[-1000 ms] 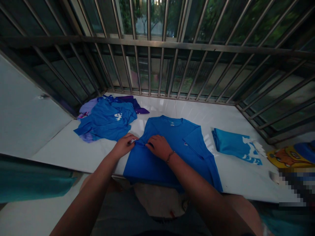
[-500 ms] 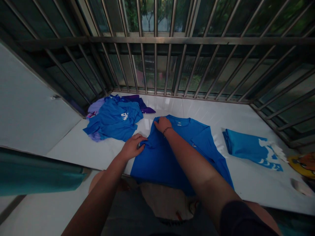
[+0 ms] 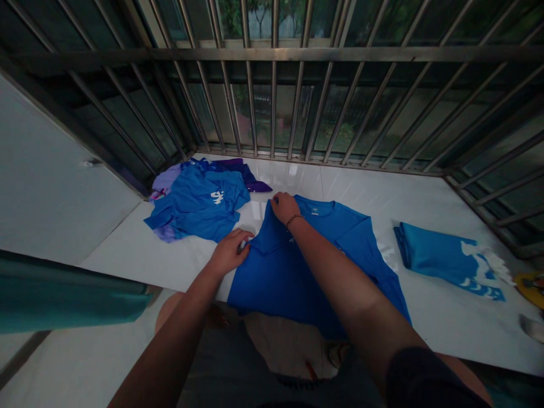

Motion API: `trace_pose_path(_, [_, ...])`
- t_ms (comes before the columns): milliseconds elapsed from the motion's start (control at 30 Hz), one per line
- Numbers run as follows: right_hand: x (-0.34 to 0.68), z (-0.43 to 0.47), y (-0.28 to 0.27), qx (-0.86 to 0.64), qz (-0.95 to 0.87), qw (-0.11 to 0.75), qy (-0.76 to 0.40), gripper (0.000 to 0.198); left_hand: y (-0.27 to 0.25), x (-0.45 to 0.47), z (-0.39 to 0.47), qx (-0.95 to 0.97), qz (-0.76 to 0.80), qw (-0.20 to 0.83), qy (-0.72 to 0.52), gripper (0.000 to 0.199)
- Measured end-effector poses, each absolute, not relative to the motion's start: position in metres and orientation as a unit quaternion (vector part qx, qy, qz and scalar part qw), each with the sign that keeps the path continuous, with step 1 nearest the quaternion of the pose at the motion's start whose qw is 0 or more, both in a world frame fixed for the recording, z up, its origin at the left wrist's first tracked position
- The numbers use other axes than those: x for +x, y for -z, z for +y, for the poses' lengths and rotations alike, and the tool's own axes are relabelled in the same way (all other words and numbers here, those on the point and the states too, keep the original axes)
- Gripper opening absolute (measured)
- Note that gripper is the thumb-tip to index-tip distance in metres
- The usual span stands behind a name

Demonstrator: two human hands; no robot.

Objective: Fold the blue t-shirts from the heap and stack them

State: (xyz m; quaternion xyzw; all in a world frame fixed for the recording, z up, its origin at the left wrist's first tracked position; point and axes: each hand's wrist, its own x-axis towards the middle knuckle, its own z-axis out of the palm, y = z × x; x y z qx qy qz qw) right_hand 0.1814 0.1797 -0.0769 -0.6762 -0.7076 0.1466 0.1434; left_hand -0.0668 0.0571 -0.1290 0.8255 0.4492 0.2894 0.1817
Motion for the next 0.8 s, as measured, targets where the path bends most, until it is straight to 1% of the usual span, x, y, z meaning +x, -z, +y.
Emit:
trace_pose_path(67, [0.192,0.161,0.07,-0.662,-0.721,0.155,-0.137,0.033,0.13,-0.067,0.058,0.833,0.435,0.186,-0.287,0.033])
trace_pose_path(133, [0.207,0.135,0.066,-0.647,-0.734,0.162,-0.128,0.029,0.132,-0.068,0.059,0.834,0.432,0.188,-0.289,0.029])
trace_pose_path(267, [0.247,0.065,0.065,-0.641,-0.744,0.166,-0.088,0.027,0.136,-0.07,0.061,0.82,0.445,0.198,-0.3,0.028])
trace_pose_path(367, [0.268,0.009,0.069,-0.649,-0.742,0.151,-0.072,0.026,0.137,-0.071,0.062,0.814,0.444,0.214,-0.308,0.029])
trace_pose_path(500, [0.257,-0.04,0.076,-0.643,-0.75,0.123,-0.097,0.025,0.138,-0.072,0.063,0.815,0.443,0.215,-0.306,0.028])
trace_pose_path(633, [0.216,-0.041,0.081,-0.611,-0.773,0.114,-0.129,0.029,0.138,-0.072,0.064,0.818,0.451,0.206,-0.292,0.024])
trace_pose_path(733, [0.185,-0.021,0.084,-0.603,-0.782,0.108,-0.114,0.04,0.137,-0.071,0.064,0.817,0.459,0.193,-0.292,0.021])
trace_pose_path(800, [0.17,-0.007,0.085,-0.589,-0.796,0.1,-0.096,0.04,0.136,-0.07,0.064,0.819,0.459,0.182,-0.294,0.02])
